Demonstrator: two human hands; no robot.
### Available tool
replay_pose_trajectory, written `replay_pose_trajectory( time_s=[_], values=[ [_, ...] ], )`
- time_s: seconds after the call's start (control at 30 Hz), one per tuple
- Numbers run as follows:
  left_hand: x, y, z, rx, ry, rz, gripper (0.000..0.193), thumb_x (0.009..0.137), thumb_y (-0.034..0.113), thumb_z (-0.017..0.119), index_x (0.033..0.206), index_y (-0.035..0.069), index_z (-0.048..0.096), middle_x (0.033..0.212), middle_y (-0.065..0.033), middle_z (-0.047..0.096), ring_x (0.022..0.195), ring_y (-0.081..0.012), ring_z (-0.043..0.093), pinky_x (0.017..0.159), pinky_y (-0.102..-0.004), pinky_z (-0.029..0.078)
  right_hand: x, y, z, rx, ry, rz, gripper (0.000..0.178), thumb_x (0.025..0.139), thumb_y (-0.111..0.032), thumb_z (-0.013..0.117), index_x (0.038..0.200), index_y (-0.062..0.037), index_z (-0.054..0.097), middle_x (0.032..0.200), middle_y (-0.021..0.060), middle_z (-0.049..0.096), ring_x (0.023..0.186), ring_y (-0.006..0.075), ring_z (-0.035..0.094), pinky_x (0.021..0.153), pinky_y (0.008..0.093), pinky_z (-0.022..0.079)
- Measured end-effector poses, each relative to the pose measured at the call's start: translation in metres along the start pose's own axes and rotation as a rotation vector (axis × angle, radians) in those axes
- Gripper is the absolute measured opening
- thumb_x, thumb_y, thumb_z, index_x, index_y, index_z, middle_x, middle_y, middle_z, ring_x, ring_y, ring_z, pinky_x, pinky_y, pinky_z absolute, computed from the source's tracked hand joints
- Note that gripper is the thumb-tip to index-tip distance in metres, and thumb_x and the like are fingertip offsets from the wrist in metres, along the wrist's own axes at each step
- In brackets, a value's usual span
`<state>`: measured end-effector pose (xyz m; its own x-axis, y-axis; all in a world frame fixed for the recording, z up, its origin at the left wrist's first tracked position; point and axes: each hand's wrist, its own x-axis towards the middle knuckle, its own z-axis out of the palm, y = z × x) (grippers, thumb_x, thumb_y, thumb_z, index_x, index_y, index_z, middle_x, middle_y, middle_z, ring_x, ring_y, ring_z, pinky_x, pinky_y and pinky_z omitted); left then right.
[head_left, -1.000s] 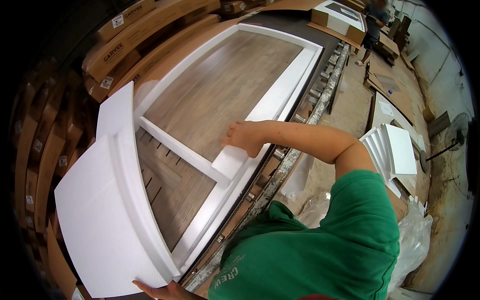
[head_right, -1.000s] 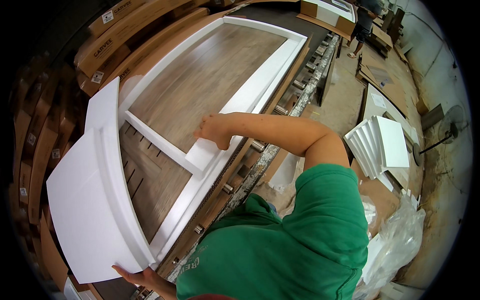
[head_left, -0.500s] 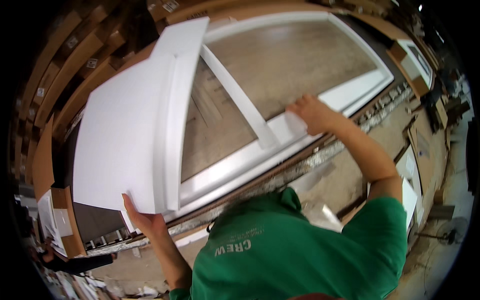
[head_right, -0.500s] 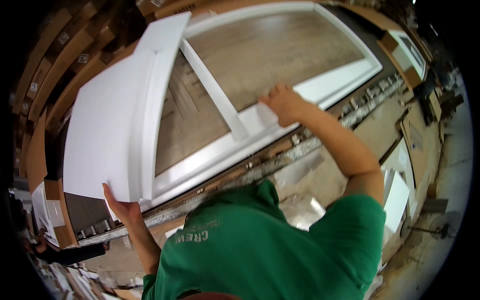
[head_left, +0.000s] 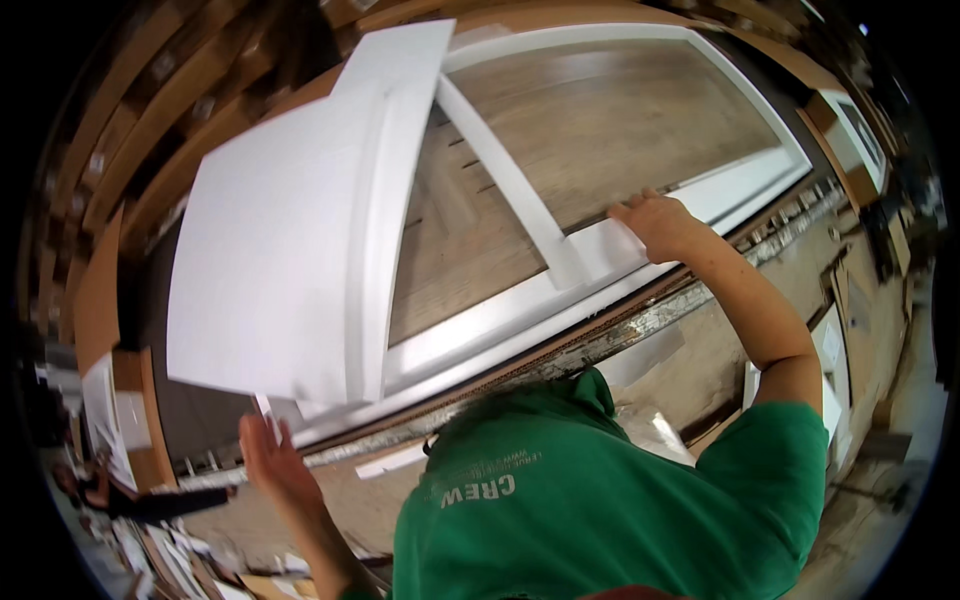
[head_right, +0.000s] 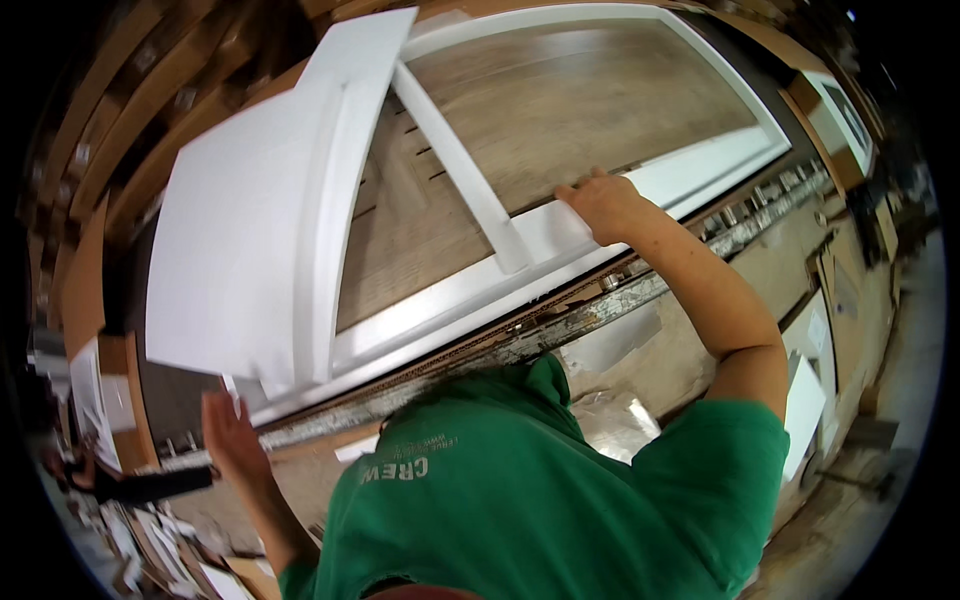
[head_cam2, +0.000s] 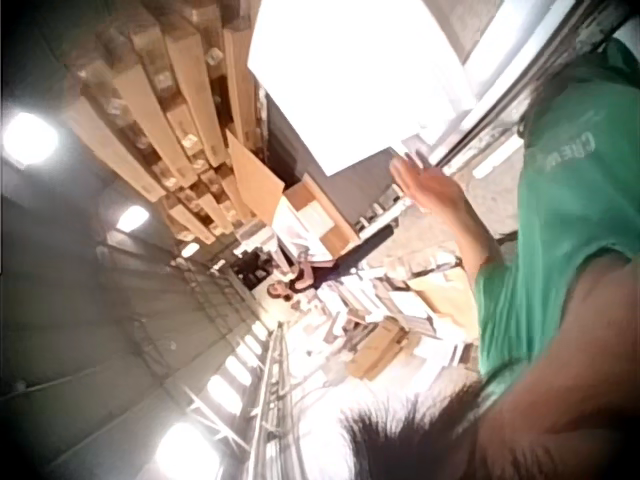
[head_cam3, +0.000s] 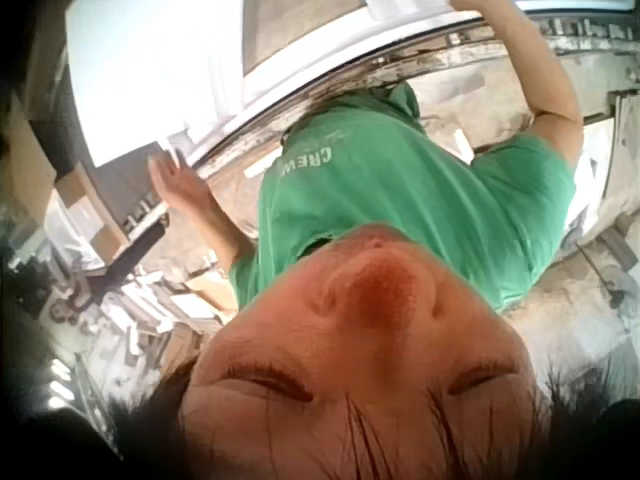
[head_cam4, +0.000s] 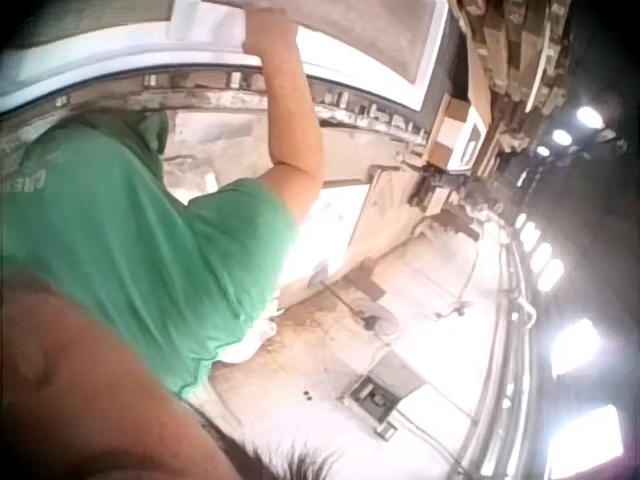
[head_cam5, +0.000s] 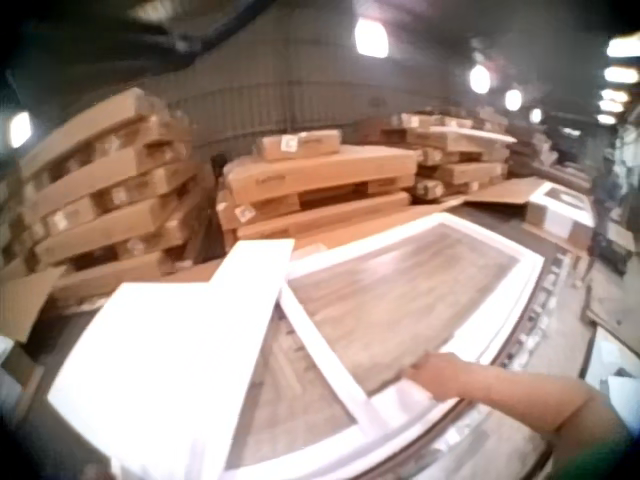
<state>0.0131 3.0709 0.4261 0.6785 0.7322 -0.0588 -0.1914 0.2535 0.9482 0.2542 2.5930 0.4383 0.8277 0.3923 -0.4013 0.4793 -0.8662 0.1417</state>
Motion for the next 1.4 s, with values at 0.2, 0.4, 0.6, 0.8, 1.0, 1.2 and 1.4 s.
replay_pose_trajectory(
  time_s=[0.2,0.4,0.6,0.8,1.0,1.2,1.4],
  values=[
    [-0.047,0.012,0.202,0.740,-1.342,0.628,0.043,0.079,0.002,0.055,0.122,0.004,0.046,0.116,-0.0153,0.053,0.100,-0.0217,0.055,0.082,-0.0306,0.045,0.002,0.015,0.014,0.040,0.091,-0.011,0.058,0.061,0.000,0.063,0.115,-0.0123,0.047,0.102,0.0142,0.056,0.102,0.0336,0.050,0.080,0.0378,0.047],
    [-0.042,-0.143,0.325,1.015,-1.712,0.892,0.074,0.067,-0.004,0.052,0.135,0.012,0.025,0.137,-0.0162,0.031,0.092,-0.0377,0.055,0.071,-0.0451,0.048,0.009,0.019,0.028,0.113,0.180,0.000,0.047,0.066,-0.005,0.060,0.111,-0.0141,0.051,0.100,0.0145,0.057,0.102,0.0357,0.049,0.079,0.0397,0.047],
    [-0.051,-0.149,0.344,1.284,-1.707,0.865,0.089,0.064,0.014,0.070,0.138,0.013,0.020,0.112,-0.0180,0.043,0.088,-0.0368,0.055,0.072,-0.0439,0.047,-0.012,0.096,0.036,0.600,0.145,-0.117,0.076,0.060,-0.006,0.065,0.131,-0.0141,0.039,0.124,0.0191,0.045,0.118,0.0361,0.039,0.097,0.0434,0.035],
    [-0.051,-0.138,0.344,1.164,-1.704,0.746,0.092,0.065,0.037,0.072,0.135,0.003,0.023,0.113,-0.0195,0.043,0.091,-0.0356,0.055,0.074,-0.0411,0.048,-0.143,0.337,0.061,0.537,0.637,1.195,0.056,0.072,-0.019,0.065,0.122,-0.0050,0.046,0.116,0.0190,0.053,0.107,0.0333,0.052,0.089,0.0402,0.043],
    [-0.042,-0.146,0.338,1.108,-1.674,0.717,0.085,0.069,0.045,0.070,0.131,0.002,0.032,0.111,-0.0194,0.048,0.091,-0.0351,0.055,0.074,-0.0409,0.048,-0.159,0.374,0.105,0.472,0.404,1.295,0.063,0.077,-0.004,0.048,0.136,-0.0182,0.030,0.122,0.0156,0.050,0.112,0.0337,0.048,0.092,0.0416,0.041],
    [-0.037,-0.142,0.356,0.867,-1.739,0.483,0.072,0.067,0.023,0.074,0.128,0.006,0.040,0.102,-0.0145,0.050,0.071,-0.0208,0.053,0.066,-0.0302,0.046,-0.136,0.390,0.142,0.352,0.483,1.386,0.072,0.077,0.001,0.044,0.140,-0.0198,0.017,0.112,0.0270,0.053,0.103,0.0352,0.054,0.086,0.0423,0.044],
    [-0.036,-0.148,0.357,0.862,-1.696,0.296,0.071,0.065,0.014,0.075,0.128,0.010,0.042,0.103,-0.0070,0.046,0.075,-0.0152,0.049,0.064,-0.0257,0.045,-0.137,0.414,0.156,0.410,0.384,1.429,0.073,0.076,0.003,0.044,0.141,-0.0143,0.014,0.108,0.0250,0.057,0.100,0.0356,0.056,0.082,0.0432,0.044]
  ],
)
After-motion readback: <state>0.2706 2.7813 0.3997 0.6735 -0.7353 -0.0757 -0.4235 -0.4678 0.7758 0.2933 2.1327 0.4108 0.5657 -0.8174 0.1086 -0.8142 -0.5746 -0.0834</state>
